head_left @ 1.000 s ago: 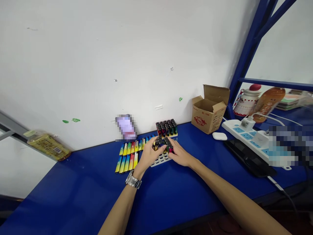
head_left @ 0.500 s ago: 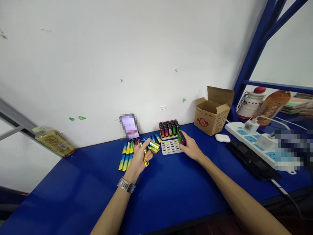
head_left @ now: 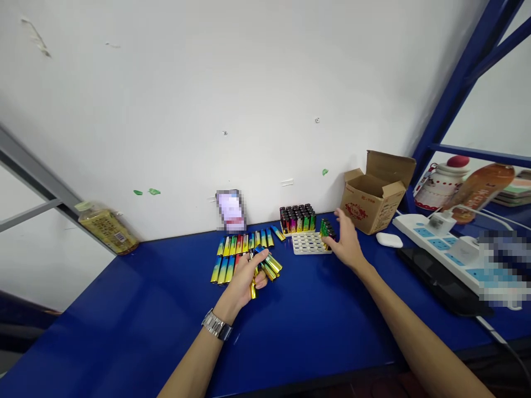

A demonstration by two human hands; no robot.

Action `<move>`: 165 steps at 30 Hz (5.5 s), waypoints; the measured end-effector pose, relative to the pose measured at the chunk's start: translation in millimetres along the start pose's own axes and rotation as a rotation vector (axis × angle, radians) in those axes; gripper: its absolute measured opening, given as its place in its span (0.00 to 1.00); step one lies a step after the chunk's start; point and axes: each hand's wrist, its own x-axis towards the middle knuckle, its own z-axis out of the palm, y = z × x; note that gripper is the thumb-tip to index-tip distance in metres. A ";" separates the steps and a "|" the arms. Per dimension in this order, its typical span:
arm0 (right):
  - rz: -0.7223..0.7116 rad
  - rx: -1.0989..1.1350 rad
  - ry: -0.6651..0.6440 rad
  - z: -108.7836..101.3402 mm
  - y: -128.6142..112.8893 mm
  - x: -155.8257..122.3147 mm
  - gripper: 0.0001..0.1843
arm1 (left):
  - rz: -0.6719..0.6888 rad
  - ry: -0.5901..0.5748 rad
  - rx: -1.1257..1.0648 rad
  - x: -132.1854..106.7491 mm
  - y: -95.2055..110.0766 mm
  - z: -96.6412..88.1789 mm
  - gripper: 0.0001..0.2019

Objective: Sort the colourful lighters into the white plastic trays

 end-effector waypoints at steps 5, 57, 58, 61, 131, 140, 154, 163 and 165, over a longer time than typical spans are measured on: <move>-0.369 -0.105 -0.149 13.8 -50.1 -6.2 0.17 | 0.042 0.025 -0.063 -1.5 11.1 -8.3 0.18; 0.191 0.138 -0.708 68.0 -127.3 -41.0 0.10 | 0.243 0.312 -0.290 6.0 41.0 -54.1 0.19; 0.150 0.050 -0.708 69.0 -131.8 -42.6 0.10 | 0.238 0.311 -0.303 7.3 39.7 -55.4 0.19; 0.043 -0.166 -0.717 73.3 -141.9 -44.7 0.14 | 0.229 0.304 -0.315 9.5 35.2 -54.7 0.20; -0.082 -0.408 -0.742 84.4 -143.5 -35.5 0.18 | 0.192 0.159 0.112 10.8 17.8 -38.8 0.26; -0.073 -0.232 -0.630 82.7 -138.1 -35.5 0.21 | 0.173 0.166 0.130 10.2 16.8 -36.4 0.26; 0.086 0.414 -0.667 67.2 -121.5 -41.4 0.15 | 0.255 0.083 0.202 9.9 5.4 -23.9 0.22; 0.108 0.249 -0.501 67.6 -105.0 -42.1 0.21 | 0.236 0.231 0.151 12.6 6.5 -21.4 0.25; 0.134 0.192 -0.503 67.9 -104.8 -43.0 0.22 | 0.223 0.205 0.134 12.5 6.8 -21.5 0.25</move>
